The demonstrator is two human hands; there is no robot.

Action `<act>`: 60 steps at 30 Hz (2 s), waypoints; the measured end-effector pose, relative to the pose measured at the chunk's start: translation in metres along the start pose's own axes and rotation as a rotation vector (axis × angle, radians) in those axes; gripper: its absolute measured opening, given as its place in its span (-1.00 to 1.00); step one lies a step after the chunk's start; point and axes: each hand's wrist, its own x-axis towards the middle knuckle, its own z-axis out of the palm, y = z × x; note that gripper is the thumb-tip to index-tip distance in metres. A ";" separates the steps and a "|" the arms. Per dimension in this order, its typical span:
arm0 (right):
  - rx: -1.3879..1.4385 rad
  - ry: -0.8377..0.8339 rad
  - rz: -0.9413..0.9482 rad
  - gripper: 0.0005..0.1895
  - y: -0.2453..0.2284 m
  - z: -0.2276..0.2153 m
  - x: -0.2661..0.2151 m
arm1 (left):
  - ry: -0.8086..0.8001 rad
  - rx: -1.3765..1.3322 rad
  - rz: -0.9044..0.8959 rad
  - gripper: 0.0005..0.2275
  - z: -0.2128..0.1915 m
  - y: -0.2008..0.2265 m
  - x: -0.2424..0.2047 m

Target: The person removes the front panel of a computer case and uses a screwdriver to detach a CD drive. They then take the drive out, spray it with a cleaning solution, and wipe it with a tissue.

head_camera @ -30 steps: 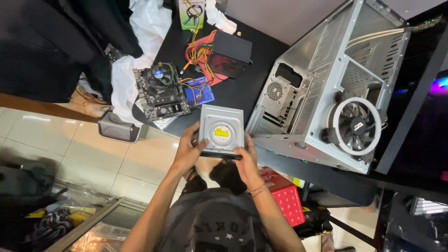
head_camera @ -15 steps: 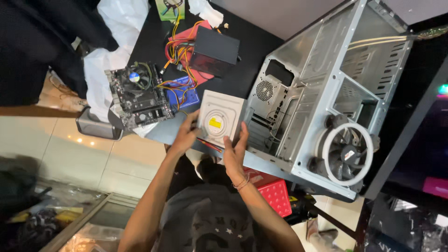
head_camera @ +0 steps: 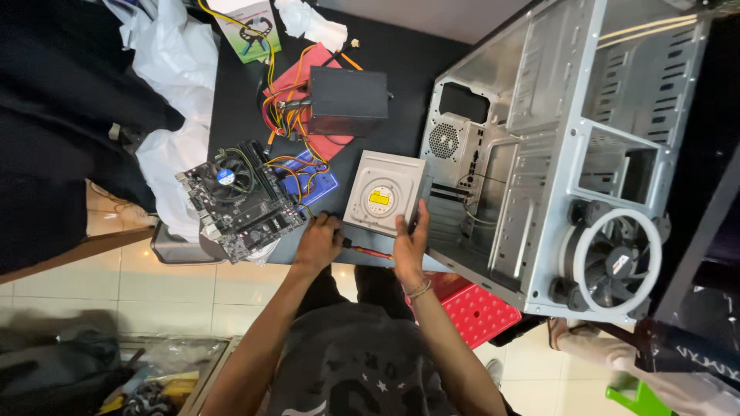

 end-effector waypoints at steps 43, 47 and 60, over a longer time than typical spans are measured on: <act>-0.504 -0.172 -0.428 -0.10 0.039 0.023 0.020 | 0.206 -0.098 -0.114 -0.42 -0.019 0.041 0.002; -0.356 -0.039 -0.770 -0.71 0.040 0.016 0.011 | 0.340 -0.236 0.015 -0.83 -0.020 0.047 0.004; 0.201 -0.329 -0.682 -0.30 -0.184 -0.066 -0.114 | 0.352 -0.733 0.465 -0.93 -0.143 0.191 0.001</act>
